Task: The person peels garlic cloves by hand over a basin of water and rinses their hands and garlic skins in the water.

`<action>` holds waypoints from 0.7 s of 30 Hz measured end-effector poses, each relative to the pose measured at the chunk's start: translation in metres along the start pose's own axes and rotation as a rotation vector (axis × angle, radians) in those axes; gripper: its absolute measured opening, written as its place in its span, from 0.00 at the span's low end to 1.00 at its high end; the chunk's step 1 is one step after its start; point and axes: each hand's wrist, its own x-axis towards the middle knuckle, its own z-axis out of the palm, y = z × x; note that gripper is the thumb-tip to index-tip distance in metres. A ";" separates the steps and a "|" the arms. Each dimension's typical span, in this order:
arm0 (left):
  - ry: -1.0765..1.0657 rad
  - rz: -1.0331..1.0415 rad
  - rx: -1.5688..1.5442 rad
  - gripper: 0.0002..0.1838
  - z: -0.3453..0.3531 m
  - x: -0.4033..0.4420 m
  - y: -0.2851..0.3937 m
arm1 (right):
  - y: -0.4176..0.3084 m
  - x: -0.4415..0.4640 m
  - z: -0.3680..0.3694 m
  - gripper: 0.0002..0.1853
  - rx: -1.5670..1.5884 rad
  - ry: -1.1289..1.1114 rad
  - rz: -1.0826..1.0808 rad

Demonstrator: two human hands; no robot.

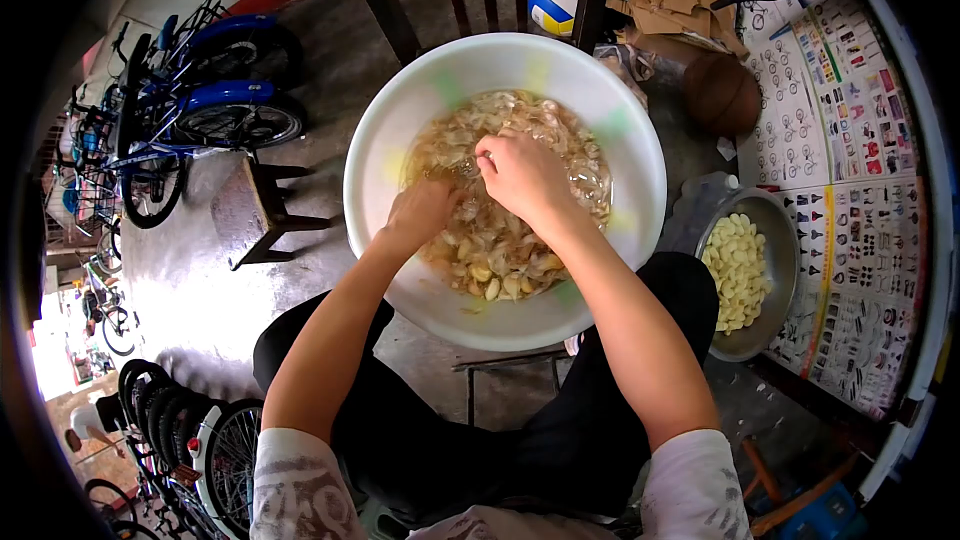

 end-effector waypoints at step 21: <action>0.367 0.361 -0.676 0.21 -0.051 -0.022 0.024 | -0.014 0.001 0.006 0.20 1.084 -0.202 0.344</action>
